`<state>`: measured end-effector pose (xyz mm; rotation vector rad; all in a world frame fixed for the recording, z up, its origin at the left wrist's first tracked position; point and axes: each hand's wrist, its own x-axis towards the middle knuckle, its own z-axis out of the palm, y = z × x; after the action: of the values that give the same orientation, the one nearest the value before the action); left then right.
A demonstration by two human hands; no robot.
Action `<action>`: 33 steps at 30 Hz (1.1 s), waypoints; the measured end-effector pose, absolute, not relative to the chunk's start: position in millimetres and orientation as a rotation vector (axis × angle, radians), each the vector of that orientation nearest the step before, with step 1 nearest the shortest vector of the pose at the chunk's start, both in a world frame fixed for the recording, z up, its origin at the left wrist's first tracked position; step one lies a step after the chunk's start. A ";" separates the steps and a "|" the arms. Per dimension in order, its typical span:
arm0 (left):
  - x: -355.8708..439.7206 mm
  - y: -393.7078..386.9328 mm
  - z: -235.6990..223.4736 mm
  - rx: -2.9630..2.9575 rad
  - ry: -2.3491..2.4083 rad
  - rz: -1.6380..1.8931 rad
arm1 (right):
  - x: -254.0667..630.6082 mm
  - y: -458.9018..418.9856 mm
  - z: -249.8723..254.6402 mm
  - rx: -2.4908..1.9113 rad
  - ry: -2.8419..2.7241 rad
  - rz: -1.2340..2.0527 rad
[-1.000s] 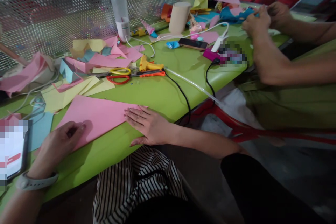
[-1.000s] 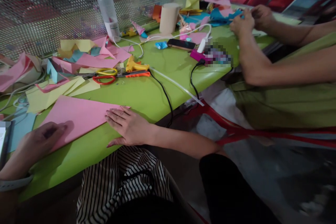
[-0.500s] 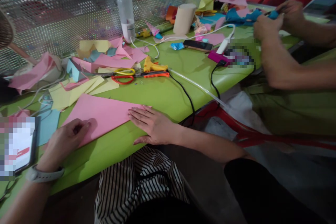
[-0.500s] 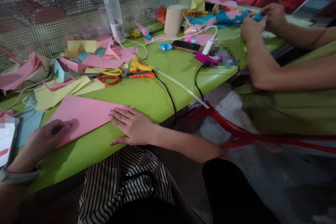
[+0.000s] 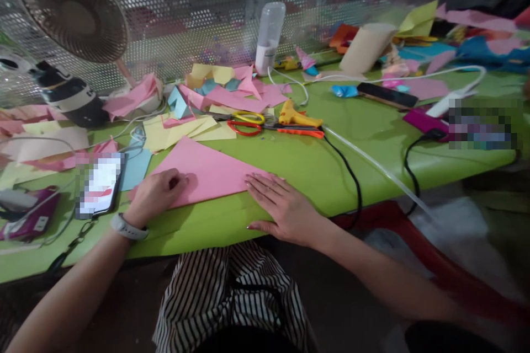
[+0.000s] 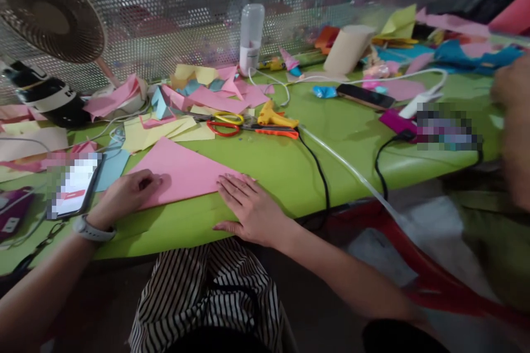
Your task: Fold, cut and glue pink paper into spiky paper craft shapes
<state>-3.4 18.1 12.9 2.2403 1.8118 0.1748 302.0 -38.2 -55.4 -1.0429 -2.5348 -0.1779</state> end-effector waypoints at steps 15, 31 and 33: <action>-1.4 13.6 9.9 2.367 1.844 0.138 | 304.0 -38.3 -58.0 -1.027 -2.523 -0.105; 4.7 16.9 -6.8 3.283 0.993 -0.094 | 323.5 -39.8 -55.8 -1.177 -2.532 -0.033; 11.6 17.4 -2.3 3.302 0.846 -0.193 | 323.0 -39.4 -54.4 -1.198 -2.548 -0.011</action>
<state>11.6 17.4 -2.3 3.3016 0.8457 -0.1926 323.0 -39.4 -54.4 -1.1975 -2.5482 -0.0110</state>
